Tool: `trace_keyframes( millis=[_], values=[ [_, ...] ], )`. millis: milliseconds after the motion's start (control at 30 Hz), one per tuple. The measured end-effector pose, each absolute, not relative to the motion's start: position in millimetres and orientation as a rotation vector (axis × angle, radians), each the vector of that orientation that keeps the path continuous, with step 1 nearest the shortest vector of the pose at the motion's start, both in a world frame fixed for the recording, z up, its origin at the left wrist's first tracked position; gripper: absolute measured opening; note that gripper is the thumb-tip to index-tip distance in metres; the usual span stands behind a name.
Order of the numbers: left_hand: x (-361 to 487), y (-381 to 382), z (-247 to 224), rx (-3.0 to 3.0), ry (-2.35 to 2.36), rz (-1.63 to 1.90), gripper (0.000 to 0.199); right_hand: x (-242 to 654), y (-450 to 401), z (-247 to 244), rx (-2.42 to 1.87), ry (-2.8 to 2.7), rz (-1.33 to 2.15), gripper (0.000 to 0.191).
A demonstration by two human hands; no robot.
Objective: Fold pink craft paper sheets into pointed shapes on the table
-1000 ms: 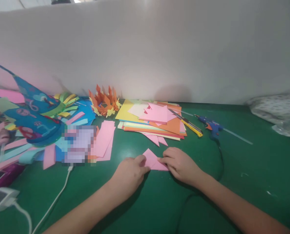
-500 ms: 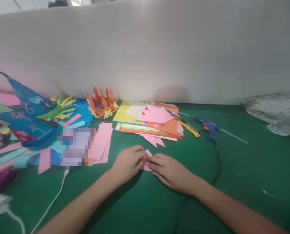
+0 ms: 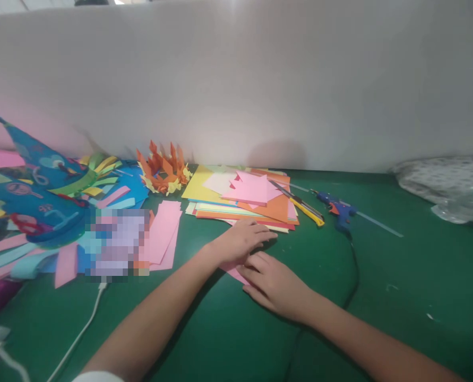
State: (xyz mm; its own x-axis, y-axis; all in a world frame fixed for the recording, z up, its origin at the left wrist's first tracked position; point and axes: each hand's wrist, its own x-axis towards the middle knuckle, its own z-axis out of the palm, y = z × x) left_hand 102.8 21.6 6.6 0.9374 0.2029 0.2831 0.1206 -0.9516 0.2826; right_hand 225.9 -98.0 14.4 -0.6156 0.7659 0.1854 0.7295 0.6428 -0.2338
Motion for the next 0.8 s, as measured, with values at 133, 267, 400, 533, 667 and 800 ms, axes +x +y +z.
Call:
trace_keyframes(
  millis=[133, 267, 400, 533, 667, 800],
  values=[
    [102, 26, 6, 2.943, 0.149, 0.454, 0.024, 227, -98, 14, -1.227, -2.589, 0.219, 0.026],
    [103, 29, 6, 2.940, 0.226, 0.566, 0.020, 235, -92, 11, -1.324, -2.509, 0.125, 0.026],
    [103, 29, 7, 2.870, 0.372, 0.733, 0.022, 250, -80, 4, -1.448, -2.443, -0.014, 0.025],
    [103, 27, 7, 2.741, 0.443, 0.892, 0.021, 261, -68, -2, -1.546, -2.363, -0.074, 0.020],
    [104, 22, 3, 2.702, 0.447, 0.855, 0.022, 267, -62, -4, -1.571, -2.269, -0.024, 0.015],
    [101, 15, 2, 2.661, 0.473, 0.731, 0.023, 272, -65, -2, -1.601, -2.143, 0.101, 0.016]
  ],
)
